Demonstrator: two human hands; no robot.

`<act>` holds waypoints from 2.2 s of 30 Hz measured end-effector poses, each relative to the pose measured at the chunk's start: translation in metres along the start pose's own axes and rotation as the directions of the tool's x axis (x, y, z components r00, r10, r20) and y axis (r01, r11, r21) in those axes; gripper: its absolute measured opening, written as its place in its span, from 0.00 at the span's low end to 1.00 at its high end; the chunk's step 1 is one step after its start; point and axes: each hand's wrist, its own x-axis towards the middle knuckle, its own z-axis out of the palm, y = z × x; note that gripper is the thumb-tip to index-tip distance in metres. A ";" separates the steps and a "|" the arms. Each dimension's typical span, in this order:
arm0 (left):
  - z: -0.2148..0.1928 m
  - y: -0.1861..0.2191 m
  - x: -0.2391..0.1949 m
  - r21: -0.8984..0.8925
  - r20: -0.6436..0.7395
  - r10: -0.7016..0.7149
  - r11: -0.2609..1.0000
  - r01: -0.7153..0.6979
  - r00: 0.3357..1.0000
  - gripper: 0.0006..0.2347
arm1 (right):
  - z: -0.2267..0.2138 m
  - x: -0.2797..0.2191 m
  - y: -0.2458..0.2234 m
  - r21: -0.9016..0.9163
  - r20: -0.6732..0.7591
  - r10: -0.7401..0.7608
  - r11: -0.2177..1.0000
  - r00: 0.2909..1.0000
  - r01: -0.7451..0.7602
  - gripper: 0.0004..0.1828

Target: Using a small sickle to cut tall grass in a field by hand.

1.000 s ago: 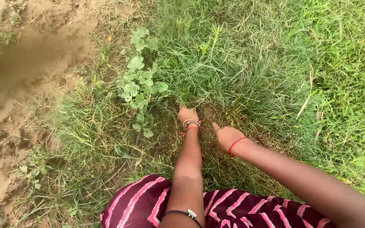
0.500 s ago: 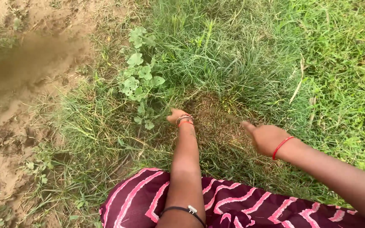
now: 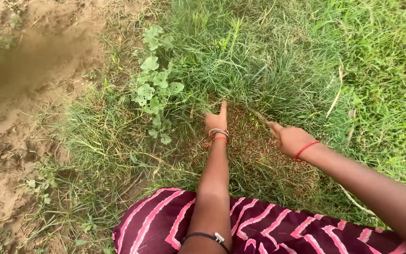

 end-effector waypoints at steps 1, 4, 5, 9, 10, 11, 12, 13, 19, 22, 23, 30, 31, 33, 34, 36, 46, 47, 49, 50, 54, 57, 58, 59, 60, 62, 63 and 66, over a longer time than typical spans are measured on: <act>0.002 0.004 0.001 0.126 0.039 0.023 0.992 -0.028 0.999 0.37 | -0.001 0.007 -0.006 0.008 0.006 -0.013 1.000 1.000 0.013 0.39; 0.022 -0.011 0.024 0.365 0.077 0.072 0.926 -0.096 0.994 0.39 | -0.006 0.033 -0.032 -0.017 0.084 0.023 1.000 0.996 -0.022 0.41; 0.025 -0.013 0.028 0.367 0.079 0.070 0.926 -0.094 0.994 0.39 | 0.001 0.043 -0.032 -0.016 0.086 0.025 1.000 0.996 -0.023 0.41; 0.044 -0.030 0.050 0.361 0.077 -0.025 0.933 -0.004 0.997 0.27 | 0.015 0.073 -0.038 -0.046 0.053 -0.030 0.998 0.998 0.033 0.39; 0.051 -0.039 0.056 0.312 -0.015 0.011 0.950 -0.006 1.000 0.22 | 0.017 0.076 -0.040 -0.063 0.040 -0.048 0.997 0.998 0.051 0.38; 0.051 -0.040 0.060 0.316 -0.015 0.008 0.949 -0.003 1.000 0.22 | 0.016 0.076 -0.043 -0.059 0.044 -0.049 0.997 0.998 0.052 0.38; 0.052 -0.042 0.061 0.285 -0.031 0.036 0.958 -0.025 0.999 0.19 | 0.015 0.076 -0.045 -0.070 0.061 -0.044 0.996 0.997 0.048 0.39; 0.052 -0.043 0.062 0.253 -0.048 0.063 0.966 -0.049 0.997 0.17 | 0.013 0.073 -0.048 -0.082 0.077 -0.038 0.996 0.996 0.044 0.41; 0.033 -0.044 0.083 0.035 -0.189 -0.031 0.999 0.038 0.981 0.14 | 0.008 0.032 -0.047 -0.086 0.138 -0.036 0.995 0.990 0.049 0.42; 0.024 -0.054 0.098 -0.048 -0.218 -0.151 0.988 0.144 0.964 0.13 | 0.006 0.010 -0.043 -0.085 0.135 -0.047 0.995 0.990 0.059 0.42; 0.021 -0.059 0.098 -0.053 -0.222 -0.149 0.989 0.140 0.964 0.13 | 0.008 0.003 -0.040 -0.087 0.130 -0.050 0.994 0.990 0.062 0.42; 0.015 -0.101 0.086 -0.229 -0.048 -0.383 0.903 0.363 0.923 0.20 | -0.016 -0.041 -0.038 -0.159 0.128 -0.039 0.986 0.991 0.060 0.39; 0.029 -0.122 0.099 -0.157 -0.083 -0.341 0.932 0.326 0.936 0.23 | -0.022 -0.045 -0.039 -0.166 0.078 -0.009 0.986 0.997 0.022 0.41; 0.012 -0.099 0.073 -0.204 -0.060 -0.371 0.913 0.352 0.927 0.28 | -0.020 -0.045 -0.038 -0.154 0.014 0.013 0.988 1.000 -0.011 0.39; 0.004 -0.086 0.061 -0.251 -0.037 -0.398 0.891 0.377 0.917 0.34 | -0.020 -0.043 -0.036 -0.141 -0.052 0.033 0.989 0.998 -0.040 0.37; -0.004 -0.074 0.049 -0.206 -0.050 -0.377 0.910 0.360 0.925 0.34 | -0.019 -0.036 -0.038 -0.147 -0.065 0.030 0.988 0.997 -0.040 0.38; 0.003 -0.031 0.050 0.115 0.004 -0.121 0.986 0.120 0.993 0.53 | 0.011 0.067 -0.067 -0.168 -0.127 -0.110 0.982 0.986 0.088 0.41; 0.007 -0.030 0.057 0.115 -0.003 -0.125 0.986 0.124 0.992 0.53 | 0.016 0.077 -0.068 -0.169 -0.125 -0.118 0.981 0.985 0.096 0.41; 0.015 -0.030 0.071 0.229 0.038 -0.101 0.969 0.090 0.994 0.51 | 0.029 0.095 -0.070 -0.198 -0.131 -0.211 0.963 0.969 0.183 0.39; 0.023 -0.036 0.082 0.231 0.036 -0.104 0.969 0.094 0.994 0.51 | 0.028 0.098 -0.073 -0.197 -0.128 -0.213 0.963 0.969 0.186 0.39; 0.053 -0.068 0.113 0.229 -0.059 -0.038 0.972 0.050 0.998 0.46 | 0.024 0.093 -0.085 -0.195 0.007 -0.168 0.967 0.986 0.166 0.42; 0.053 -0.073 0.110 0.264 -0.081 0.012 0.964 0.010 0.997 0.34 | 0.027 0.085 -0.088 -0.185 0.071 -0.140 0.971 0.988 0.151 0.43; 0.049 -0.069 0.106 0.278 -0.060 0.008 0.960 0.008 0.998 0.31 | 0.029 0.083 -0.088 -0.178 0.087 -0.132 0.973 0.987 0.145 0.43; 0.046 -0.066 0.101 0.278 -0.058 0.012 0.961 0.005 0.998 0.31 | 0.031 0.079 -0.086 -0.178 0.084 -0.130 0.974 0.988 0.143 0.43; 0.044 -0.062 0.097 0.253 -0.075 0.043 0.967 -0.023 0.996 0.28 | 0.032 0.074 -0.084 -0.178 0.087 -0.141 0.972 0.986 0.155 0.44; 0.039 -0.056 0.088 0.225 -0.088 0.076 0.973 -0.055 0.993 0.25 | 0.028 0.060 -0.083 -0.179 0.089 -0.148 0.970 0.985 0.162 0.44; 0.037 -0.054 0.084 0.182 -0.069 0.043 0.983 -0.030 0.997 0.19 | 0.023 0.050 -0.084 -0.164 0.101 -0.144 0.973 0.984 0.159 0.45; 0.029 -0.042 0.072 -0.467 -0.029 -0.335 0.838 0.283 0.942 0.12 | 0.025 0.028 -0.077 -0.142 0.104 -0.133 0.979 0.986 0.147 0.45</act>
